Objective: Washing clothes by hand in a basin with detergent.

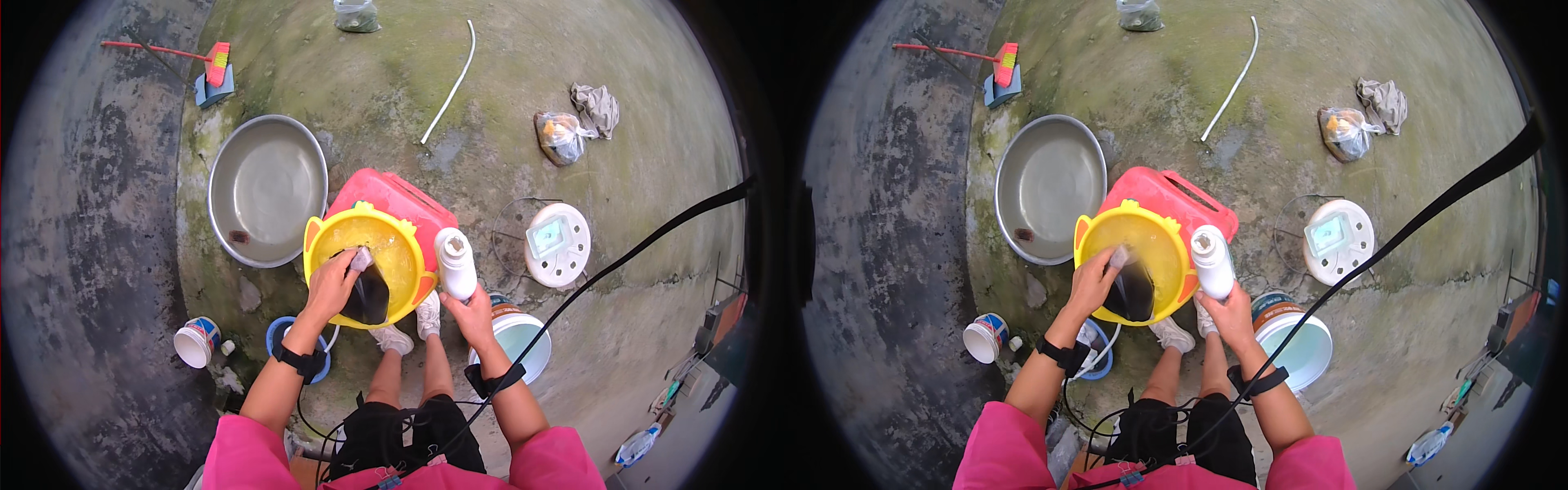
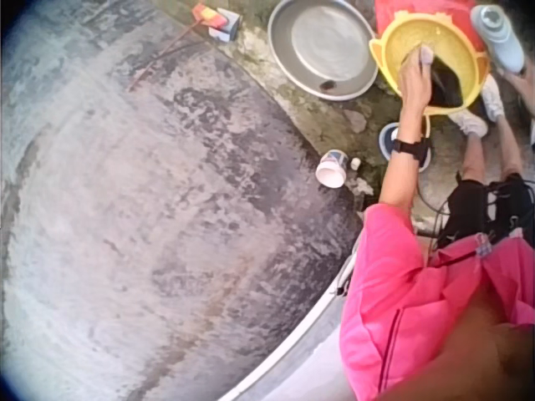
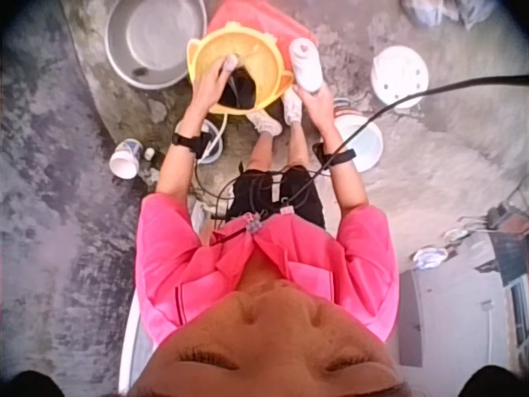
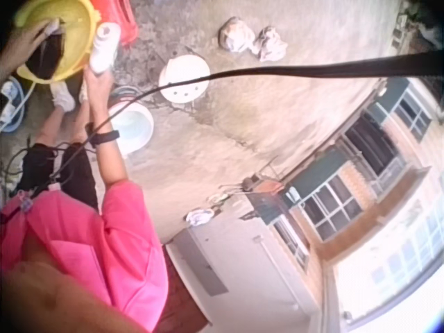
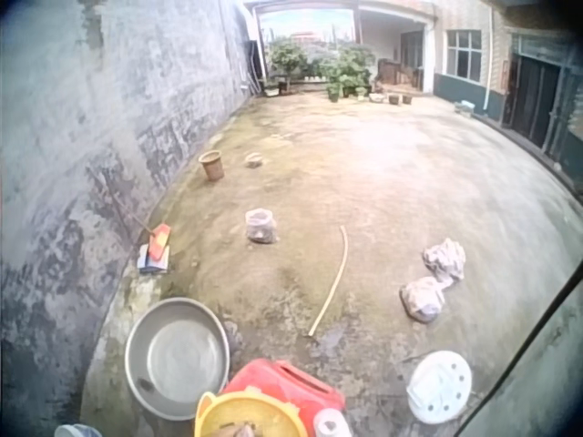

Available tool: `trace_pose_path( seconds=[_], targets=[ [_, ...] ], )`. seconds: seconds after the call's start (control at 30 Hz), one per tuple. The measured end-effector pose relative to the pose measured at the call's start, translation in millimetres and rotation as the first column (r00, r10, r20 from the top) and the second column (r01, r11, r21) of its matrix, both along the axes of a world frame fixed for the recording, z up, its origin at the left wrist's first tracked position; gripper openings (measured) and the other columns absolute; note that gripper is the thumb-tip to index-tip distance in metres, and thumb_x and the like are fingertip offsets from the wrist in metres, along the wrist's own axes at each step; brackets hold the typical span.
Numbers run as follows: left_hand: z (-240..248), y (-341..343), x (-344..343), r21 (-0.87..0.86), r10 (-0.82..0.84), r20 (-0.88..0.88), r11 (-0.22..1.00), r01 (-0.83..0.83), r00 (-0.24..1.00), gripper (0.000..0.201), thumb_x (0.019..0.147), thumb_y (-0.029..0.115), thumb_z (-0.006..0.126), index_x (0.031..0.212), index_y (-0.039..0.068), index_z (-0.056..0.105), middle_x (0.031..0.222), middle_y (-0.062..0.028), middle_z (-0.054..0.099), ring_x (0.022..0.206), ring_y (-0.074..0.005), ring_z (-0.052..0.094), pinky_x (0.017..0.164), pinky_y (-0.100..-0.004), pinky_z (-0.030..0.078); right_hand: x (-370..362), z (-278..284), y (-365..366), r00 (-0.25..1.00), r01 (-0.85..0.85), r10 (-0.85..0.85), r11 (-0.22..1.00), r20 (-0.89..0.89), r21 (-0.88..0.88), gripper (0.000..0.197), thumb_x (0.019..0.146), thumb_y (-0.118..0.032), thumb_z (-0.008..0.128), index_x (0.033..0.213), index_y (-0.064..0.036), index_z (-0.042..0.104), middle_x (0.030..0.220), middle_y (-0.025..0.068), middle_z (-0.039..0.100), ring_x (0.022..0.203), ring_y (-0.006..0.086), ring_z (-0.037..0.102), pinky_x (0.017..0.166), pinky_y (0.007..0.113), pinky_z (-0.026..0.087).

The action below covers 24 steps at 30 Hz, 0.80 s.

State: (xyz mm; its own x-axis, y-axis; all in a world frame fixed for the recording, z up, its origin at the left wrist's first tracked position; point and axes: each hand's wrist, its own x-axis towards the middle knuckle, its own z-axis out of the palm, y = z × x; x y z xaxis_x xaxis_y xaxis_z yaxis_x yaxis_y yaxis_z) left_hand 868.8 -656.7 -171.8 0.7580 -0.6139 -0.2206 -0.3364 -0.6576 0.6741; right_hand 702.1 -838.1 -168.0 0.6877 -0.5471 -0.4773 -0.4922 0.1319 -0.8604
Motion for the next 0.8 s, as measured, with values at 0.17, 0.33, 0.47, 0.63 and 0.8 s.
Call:
trace_pose_path(
  seconds=[0.17, 0.33, 0.47, 0.63, 0.8],
  targets=[
    [9.9, 37.6, -0.7, -0.026, -0.035, -0.031, 0.999, 0.034, 0.999, 0.028, 0.072, 0.007, 0.06, 0.098, 0.002, 0.053, 0.091, -0.0143, 0.057, 0.088, -0.0312, 0.053, 0.074, -0.0368, 0.043, 0.6, -1.5, -0.9, 1.0, 0.009, -0.009, 1.0, 0.008, -0.009, 0.036, 0.07, -0.015, 0.067, 0.097, 0.0048, 0.054, 0.086, 0.012, 0.062, 0.079, 0.0149, 0.058, 0.07, 0.029, 0.045],
    [-11.7, 46.9, -3.1, -0.03, 0.203, -0.494, 0.968, -0.25, 0.846, 0.037, 0.069, 0.018, 0.067, 0.097, 0.0, 0.051, 0.089, -0.0113, 0.056, 0.087, -0.0195, 0.054, 0.077, -0.0301, 0.041, 3.0, -2.3, 0.8, 1.0, -0.018, 0.018, 1.0, 0.005, -0.021, 0.036, 0.07, -0.015, 0.066, 0.098, 0.0046, 0.054, 0.087, 0.0121, 0.062, 0.079, 0.0149, 0.058, 0.071, 0.029, 0.045],
    [-51.5, 30.1, -10.8, 0.207, 0.305, -0.228, 0.943, -0.26, 0.925, 0.058, 0.075, 0.031, 0.062, 0.124, 0.01, 0.039, 0.116, -0.0229, 0.043, 0.102, -0.0353, 0.048, 0.085, -0.0398, 0.039, 5.8, -4.1, 5.2, 1.0, -0.024, 0.024, 1.0, 0.01, -0.02, 0.036, 0.07, -0.014, 0.066, 0.098, 0.0044, 0.054, 0.087, 0.0117, 0.062, 0.079, 0.0148, 0.057, 0.071, 0.029, 0.045],
    [-70.8, -28.4, -39.3, 0.492, 0.141, 0.107, 0.853, -0.175, 0.984, 0.063, 0.074, 0.042, 0.061, 0.13, 0.027, 0.034, 0.135, -0.0229, 0.018, 0.121, -0.0403, 0.023, 0.085, -0.0589, 0.032, -0.6, -9.7, 4.0, 0.999, 0.044, -0.043, 0.999, -0.021, 0.003, 0.034, 0.07, -0.014, 0.066, 0.097, 0.0042, 0.054, 0.087, 0.0109, 0.062, 0.079, 0.0147, 0.057, 0.07, 0.028, 0.044],
    [-103.7, -36.7, -41.9, 0.64, 0.011, 0.096, 0.765, -0.07, 0.995, 0.064, 0.076, 0.047, 0.055, 0.132, 0.029, 0.029, 0.14, -0.0176, 0.013, 0.129, -0.036, 0.012, 0.093, -0.0629, 0.021, -3.0, -11.4, 1.6, 1.0, 0.018, -0.018, 0.999, -0.018, 0.03, 0.034, 0.07, -0.014, 0.067, 0.097, 0.0041, 0.054, 0.088, 0.0109, 0.062, 0.08, 0.0146, 0.057, 0.071, 0.028, 0.044]
  ],
)
